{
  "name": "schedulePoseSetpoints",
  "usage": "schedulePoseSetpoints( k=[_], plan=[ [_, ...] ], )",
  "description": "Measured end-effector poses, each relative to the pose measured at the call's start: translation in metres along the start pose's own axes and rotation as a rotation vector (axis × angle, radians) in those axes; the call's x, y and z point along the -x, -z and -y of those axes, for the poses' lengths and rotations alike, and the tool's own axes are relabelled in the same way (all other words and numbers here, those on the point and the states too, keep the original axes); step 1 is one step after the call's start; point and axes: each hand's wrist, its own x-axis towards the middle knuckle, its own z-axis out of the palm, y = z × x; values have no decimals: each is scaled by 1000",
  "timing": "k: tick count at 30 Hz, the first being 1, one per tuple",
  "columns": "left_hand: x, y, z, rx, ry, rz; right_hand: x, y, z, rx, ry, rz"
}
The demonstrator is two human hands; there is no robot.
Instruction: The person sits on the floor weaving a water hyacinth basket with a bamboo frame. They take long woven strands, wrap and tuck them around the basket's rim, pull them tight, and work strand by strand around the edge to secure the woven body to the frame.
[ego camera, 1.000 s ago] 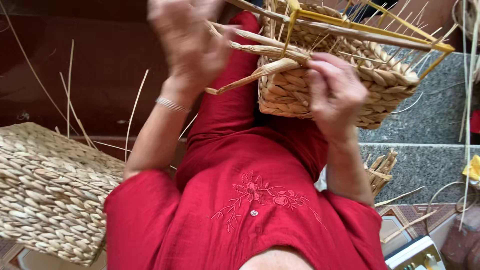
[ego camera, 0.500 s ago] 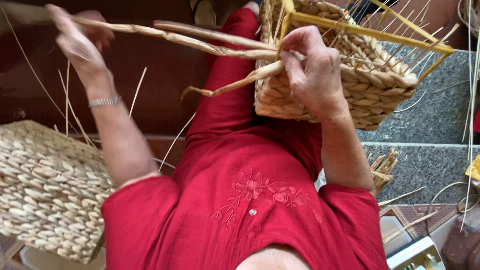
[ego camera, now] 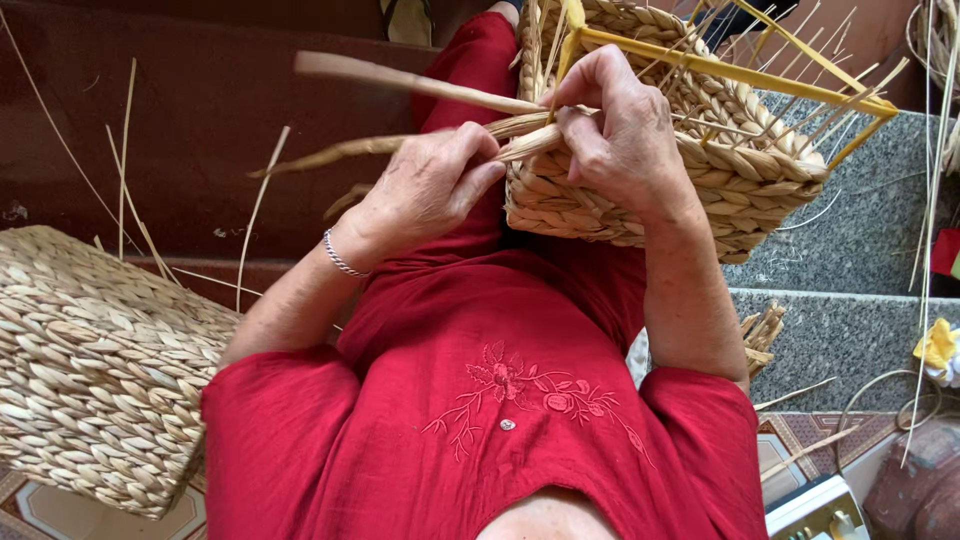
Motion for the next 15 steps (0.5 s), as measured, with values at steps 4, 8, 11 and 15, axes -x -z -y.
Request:
schedulePoseSetpoints(
  k=[4,8,11,15],
  plan=[
    [1,14,5,-340,-125,-114,-4,0,-5,112,227,-7],
    [-33,23,22,-534,-334,-289,-4,-3,-11,76,200,-9],
    [-62,16,26,-489,-287,-294,-6,-4,-13,160,204,-79],
    [-67,7,18,-571,-349,-507,-7,-8,-18,433,313,-251]
  ],
)
